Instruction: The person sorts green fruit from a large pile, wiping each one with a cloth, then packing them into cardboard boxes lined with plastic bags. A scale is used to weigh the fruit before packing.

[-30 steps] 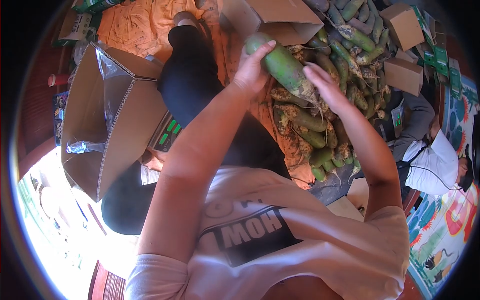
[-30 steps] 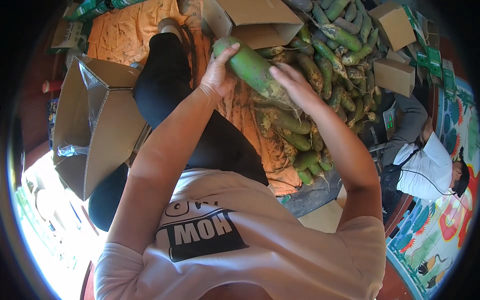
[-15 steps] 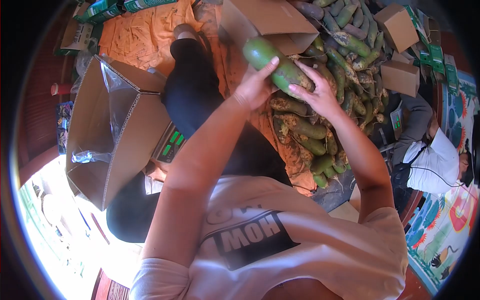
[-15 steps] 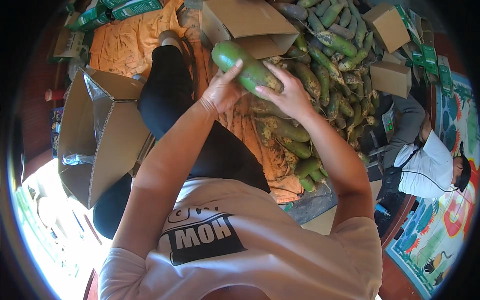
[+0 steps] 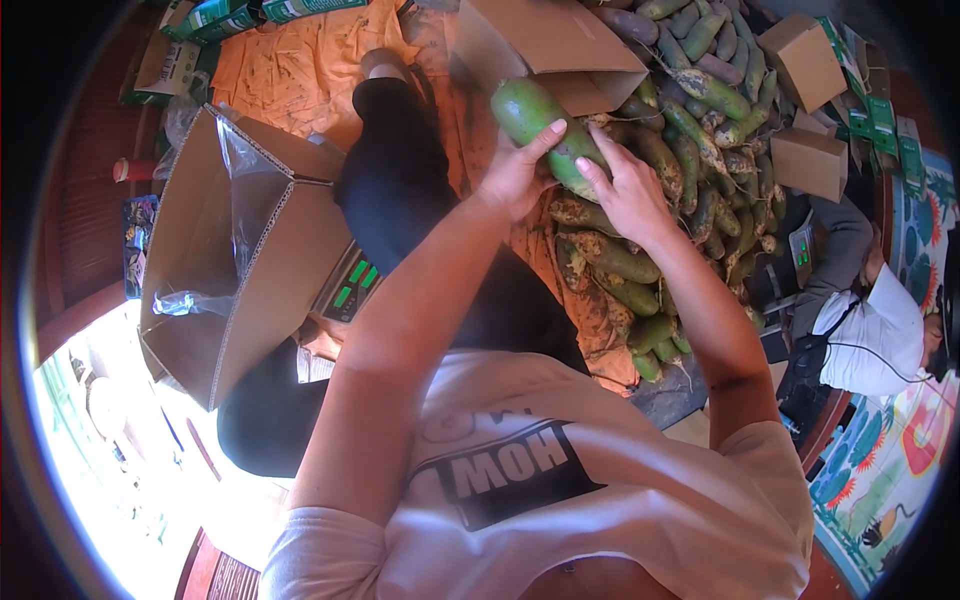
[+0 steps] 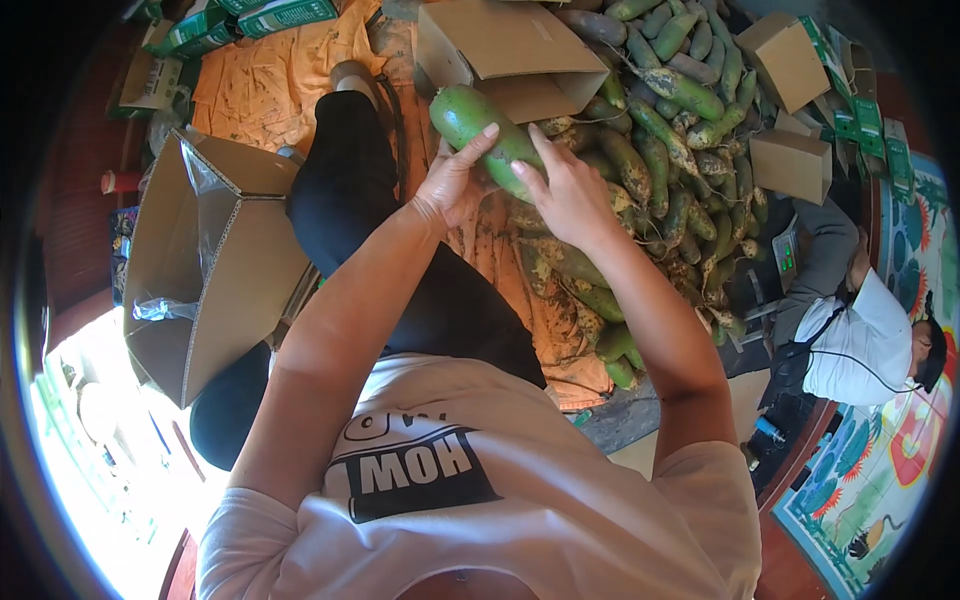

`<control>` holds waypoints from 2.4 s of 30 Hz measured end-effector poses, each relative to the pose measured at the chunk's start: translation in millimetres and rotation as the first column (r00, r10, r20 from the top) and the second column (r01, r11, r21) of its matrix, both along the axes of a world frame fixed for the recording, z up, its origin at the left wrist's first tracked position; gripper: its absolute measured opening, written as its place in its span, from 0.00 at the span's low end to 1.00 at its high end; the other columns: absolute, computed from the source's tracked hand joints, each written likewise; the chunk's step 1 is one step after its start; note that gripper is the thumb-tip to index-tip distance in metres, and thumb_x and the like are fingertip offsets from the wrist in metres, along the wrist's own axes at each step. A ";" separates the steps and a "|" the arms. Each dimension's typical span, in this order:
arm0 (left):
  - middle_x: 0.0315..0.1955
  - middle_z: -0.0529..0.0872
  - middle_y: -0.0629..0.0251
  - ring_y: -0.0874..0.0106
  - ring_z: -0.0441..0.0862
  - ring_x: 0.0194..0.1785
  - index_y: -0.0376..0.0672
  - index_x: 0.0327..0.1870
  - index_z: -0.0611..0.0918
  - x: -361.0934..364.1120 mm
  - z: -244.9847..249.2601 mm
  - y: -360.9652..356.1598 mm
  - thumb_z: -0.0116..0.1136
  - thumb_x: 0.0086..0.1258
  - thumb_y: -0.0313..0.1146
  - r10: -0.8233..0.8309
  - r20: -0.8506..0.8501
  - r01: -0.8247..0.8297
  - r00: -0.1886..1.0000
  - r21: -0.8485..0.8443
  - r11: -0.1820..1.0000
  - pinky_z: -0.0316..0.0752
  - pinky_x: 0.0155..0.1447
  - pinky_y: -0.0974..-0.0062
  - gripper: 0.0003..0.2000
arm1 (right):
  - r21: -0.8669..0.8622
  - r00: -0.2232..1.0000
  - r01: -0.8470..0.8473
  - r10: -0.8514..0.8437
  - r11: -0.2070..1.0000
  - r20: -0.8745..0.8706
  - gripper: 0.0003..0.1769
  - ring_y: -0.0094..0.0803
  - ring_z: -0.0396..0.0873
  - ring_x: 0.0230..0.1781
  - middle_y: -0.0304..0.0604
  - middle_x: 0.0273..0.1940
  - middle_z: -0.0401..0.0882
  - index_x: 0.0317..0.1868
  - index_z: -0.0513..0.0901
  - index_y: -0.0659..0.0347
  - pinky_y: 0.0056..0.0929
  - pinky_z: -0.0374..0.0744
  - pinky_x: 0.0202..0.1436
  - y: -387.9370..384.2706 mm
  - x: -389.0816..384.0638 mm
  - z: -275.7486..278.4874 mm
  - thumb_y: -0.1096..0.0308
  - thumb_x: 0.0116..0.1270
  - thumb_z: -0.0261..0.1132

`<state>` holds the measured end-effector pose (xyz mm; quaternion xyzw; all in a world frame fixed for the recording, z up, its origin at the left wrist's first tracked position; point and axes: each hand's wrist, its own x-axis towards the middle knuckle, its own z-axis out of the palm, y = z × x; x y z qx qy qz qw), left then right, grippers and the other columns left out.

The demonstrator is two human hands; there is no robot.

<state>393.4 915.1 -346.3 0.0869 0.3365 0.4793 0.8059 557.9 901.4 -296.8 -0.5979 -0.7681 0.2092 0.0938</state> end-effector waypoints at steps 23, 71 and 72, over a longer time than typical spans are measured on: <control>0.59 0.69 0.63 0.61 0.65 0.65 0.50 0.64 0.63 -14.9 31.6 -8.1 0.66 0.62 0.38 0.097 0.279 -0.134 0.955 0.118 0.984 0.61 0.66 0.50 0.31 | 0.113 0.995 0.056 -0.065 0.992 0.074 0.62 0.53 0.69 0.62 0.58 0.62 0.68 0.72 0.50 0.59 0.44 0.69 0.65 -10.9 -19.4 43.1 0.59 0.40 0.80; 0.33 0.85 0.55 0.55 0.83 0.44 0.39 0.40 0.81 -397.7 101.8 -125.6 0.57 0.58 0.31 0.109 -0.873 0.658 -0.475 -0.270 0.703 0.76 0.51 0.62 0.11 | 0.362 0.865 -0.499 0.474 0.787 0.162 0.39 0.37 0.74 0.57 0.47 0.58 0.74 0.63 0.69 0.61 0.33 0.71 0.61 67.5 -194.4 234.3 0.82 0.46 0.66; 0.33 0.86 0.56 0.56 0.83 0.44 0.40 0.38 0.82 -403.9 103.2 -135.1 0.57 0.57 0.31 -0.078 -0.817 0.625 -0.571 -0.494 0.604 0.75 0.53 0.60 0.09 | 0.346 0.790 -0.610 0.580 0.713 0.199 0.38 0.38 0.75 0.57 0.48 0.58 0.74 0.63 0.69 0.61 0.33 0.72 0.60 63.5 -229.6 238.5 0.81 0.47 0.65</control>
